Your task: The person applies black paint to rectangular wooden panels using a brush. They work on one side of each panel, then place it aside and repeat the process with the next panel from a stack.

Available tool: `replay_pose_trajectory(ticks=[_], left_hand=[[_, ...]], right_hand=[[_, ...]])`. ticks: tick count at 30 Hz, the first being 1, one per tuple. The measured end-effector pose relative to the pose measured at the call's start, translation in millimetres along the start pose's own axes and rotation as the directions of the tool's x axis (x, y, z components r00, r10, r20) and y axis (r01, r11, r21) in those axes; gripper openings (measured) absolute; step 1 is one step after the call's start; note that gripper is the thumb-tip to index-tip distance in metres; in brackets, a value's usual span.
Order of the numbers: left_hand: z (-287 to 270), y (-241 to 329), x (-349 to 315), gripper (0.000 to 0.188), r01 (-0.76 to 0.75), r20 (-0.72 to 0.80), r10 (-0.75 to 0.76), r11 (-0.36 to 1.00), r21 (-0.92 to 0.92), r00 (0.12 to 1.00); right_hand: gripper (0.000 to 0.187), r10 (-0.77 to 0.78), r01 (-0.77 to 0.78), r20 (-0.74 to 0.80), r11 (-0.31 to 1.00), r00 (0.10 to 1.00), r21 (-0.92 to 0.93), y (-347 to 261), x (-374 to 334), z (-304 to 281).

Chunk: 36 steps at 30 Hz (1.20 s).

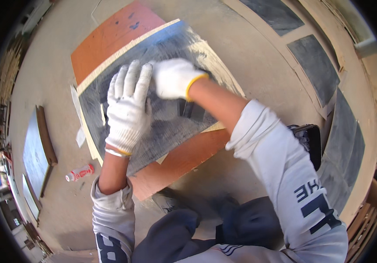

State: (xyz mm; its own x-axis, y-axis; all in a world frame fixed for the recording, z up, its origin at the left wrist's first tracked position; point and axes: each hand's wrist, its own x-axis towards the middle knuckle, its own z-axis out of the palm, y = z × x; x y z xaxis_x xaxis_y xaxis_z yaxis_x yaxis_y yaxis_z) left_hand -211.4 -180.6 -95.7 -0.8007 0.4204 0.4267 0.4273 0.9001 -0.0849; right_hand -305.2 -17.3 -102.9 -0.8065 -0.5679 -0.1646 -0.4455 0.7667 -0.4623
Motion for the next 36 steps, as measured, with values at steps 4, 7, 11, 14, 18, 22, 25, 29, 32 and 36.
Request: replay_pose_trajectory(ticks=[4, 7, 11, 14, 18, 22, 25, 29, 32, 36], left_hand=[[39, -13, 23, 0.093, -0.049, 0.157, 0.062, 0.995, -0.084, 0.986], [31, -14, 27, 0.100, -0.102, 0.385, 0.075, 0.994, 0.049, 0.920], [20, 14, 44, 0.085, -0.242, 0.741, 0.048, 0.958, 0.156, 0.669], [23, 43, 60, 0.083, -0.257, 0.770, 0.154, 0.966, 0.013, 0.619], [57, 45, 81, 0.075, -0.125, 0.702, -0.029, 0.978, 0.167, 0.711], [85, 20, 128, 0.054, -0.013, 0.632, -0.107, 0.983, 0.183, 0.767], [99, -13, 166, 0.049, -0.030, 0.608, -0.064, 0.989, 0.144, 0.791], [107, -27, 179, 0.048, -0.123, 0.584, 0.020, 0.983, 0.138, 0.812], [107, -1, 168, 0.046, -0.252, 0.615, 0.162, 0.966, 0.062, 0.772], [106, -35, 194, 0.044, -0.121, 0.579, -0.018, 0.972, 0.202, 0.815]], right_hand=[[0.020, -0.033, 0.021, -0.331, 0.999, 0.943, -0.039, 2, -15, 44], [0.022, -0.024, 0.019, -0.316, 1.000, 0.949, -0.019, 1, -38, 48], [0.044, -0.114, 0.150, -0.349, 0.986, 0.930, 0.078, 17, -153, 30], [0.050, -0.048, 0.138, -0.283, 0.941, 0.958, 0.308, 36, -268, -4], [0.059, 0.154, 0.037, -0.377, 0.890, 0.913, 0.454, 43, -376, -39], [0.049, 0.636, -0.022, -0.411, 0.559, 0.654, 0.829, -1, -438, -55], [0.046, 0.707, 0.123, -0.354, 0.357, 0.612, 0.926, -33, -454, -51], [0.046, 0.767, 0.113, -0.277, 0.261, 0.579, 0.959, -51, -469, -46], [0.047, 0.755, 0.084, -0.329, 0.345, 0.567, 0.935, -51, -480, -39], [0.048, 0.653, 0.068, -0.410, 0.482, 0.637, 0.874, -37, -480, -46]])
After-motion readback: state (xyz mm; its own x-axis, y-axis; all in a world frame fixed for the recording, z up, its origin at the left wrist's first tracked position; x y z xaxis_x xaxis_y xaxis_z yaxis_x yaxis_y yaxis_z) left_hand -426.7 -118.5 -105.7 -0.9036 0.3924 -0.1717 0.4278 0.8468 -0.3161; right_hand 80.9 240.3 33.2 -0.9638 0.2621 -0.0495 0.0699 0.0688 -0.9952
